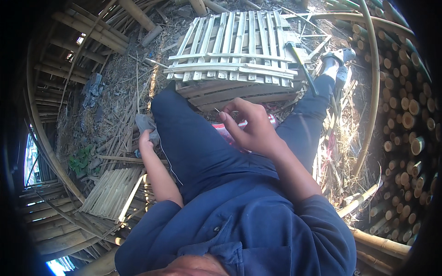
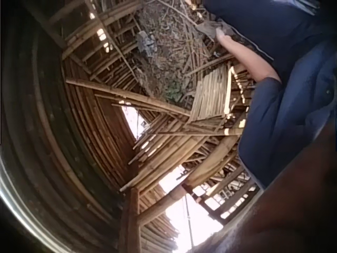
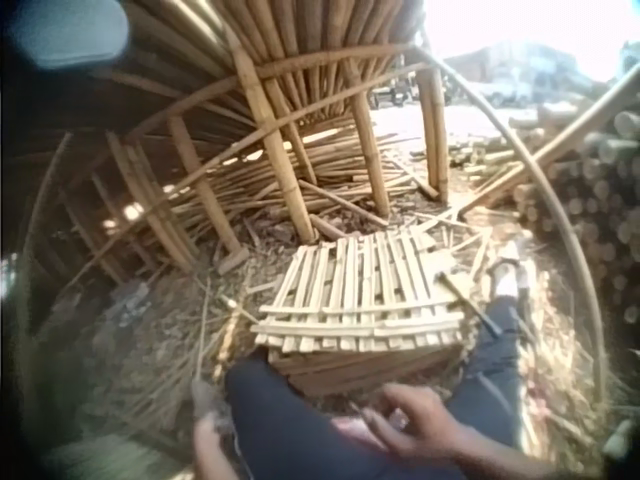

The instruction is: The person constructs a bamboo structure by hammering small nails into slats, then retrieves a plastic bag containing additional hardware to continue the work.

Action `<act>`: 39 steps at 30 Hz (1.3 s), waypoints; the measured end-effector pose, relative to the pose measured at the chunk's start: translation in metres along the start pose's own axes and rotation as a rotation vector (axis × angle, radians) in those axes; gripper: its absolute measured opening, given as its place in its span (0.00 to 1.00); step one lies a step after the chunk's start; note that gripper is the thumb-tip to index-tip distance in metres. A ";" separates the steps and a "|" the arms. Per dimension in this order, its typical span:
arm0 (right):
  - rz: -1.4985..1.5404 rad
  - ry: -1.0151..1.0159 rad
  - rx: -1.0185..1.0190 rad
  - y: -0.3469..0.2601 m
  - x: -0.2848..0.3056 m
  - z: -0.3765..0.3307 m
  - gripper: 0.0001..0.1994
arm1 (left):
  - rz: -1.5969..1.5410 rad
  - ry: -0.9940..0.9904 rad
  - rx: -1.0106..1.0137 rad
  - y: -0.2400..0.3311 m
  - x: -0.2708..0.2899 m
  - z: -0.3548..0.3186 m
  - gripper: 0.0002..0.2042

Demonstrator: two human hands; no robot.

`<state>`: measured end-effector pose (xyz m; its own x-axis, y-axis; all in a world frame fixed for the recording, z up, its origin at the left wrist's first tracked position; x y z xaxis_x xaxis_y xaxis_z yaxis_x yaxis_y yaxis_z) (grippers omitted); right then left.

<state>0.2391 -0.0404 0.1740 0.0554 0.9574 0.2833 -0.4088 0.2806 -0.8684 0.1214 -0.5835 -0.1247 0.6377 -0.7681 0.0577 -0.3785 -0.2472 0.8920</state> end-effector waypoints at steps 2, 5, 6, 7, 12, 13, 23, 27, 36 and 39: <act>0.005 0.005 -0.058 0.011 -0.004 0.000 0.07 | 0.174 0.079 -0.032 0.018 0.004 -0.017 0.32; 0.043 0.060 -0.190 0.030 0.008 -0.004 0.09 | 0.185 0.020 -0.488 0.107 -0.093 -0.116 0.29; 0.093 0.063 -0.279 0.040 0.006 -0.007 0.11 | 0.142 -0.240 -0.650 0.132 -0.123 -0.146 0.28; 0.101 0.080 -0.337 0.049 0.011 -0.010 0.12 | 0.161 -0.504 -0.676 0.152 -0.167 -0.198 0.23; 0.154 0.047 -0.454 0.059 0.005 -0.016 0.12 | 0.430 -1.160 -1.229 0.184 -0.251 -0.415 0.18; 0.171 0.024 -0.461 0.061 0.002 -0.017 0.12 | 0.473 -1.230 -1.306 0.172 -0.261 -0.431 0.19; 0.136 0.042 -0.447 0.085 0.038 -0.010 0.14 | 0.391 -1.349 -1.444 0.162 -0.321 -0.450 0.08; -0.894 0.516 -0.301 0.119 0.157 0.007 0.13 | 0.368 -1.190 -1.259 0.196 -0.352 -0.407 0.05; -0.922 0.210 -0.889 0.258 0.237 -0.017 0.14 | 0.106 -0.563 -0.793 0.191 -0.344 -0.141 0.09; -0.833 0.266 -0.878 0.270 0.240 -0.020 0.17 | 0.163 -0.407 -0.708 0.163 -0.324 -0.086 0.10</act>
<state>0.1603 0.2667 -0.0009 0.2313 0.4210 0.8771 0.5827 0.6620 -0.4714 -0.0889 -0.3243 0.0411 0.2678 -0.9491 0.1656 0.1533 0.2116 0.9653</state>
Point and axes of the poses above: each hand's wrist, its own z-axis towards the middle knuckle, its own x-axis out of the back of the hand, y = z × x, the point moved 10 cm from there along z, towards the middle knuckle, and after that the axes turned 4 degrees about -z, right-handed, at the moved point
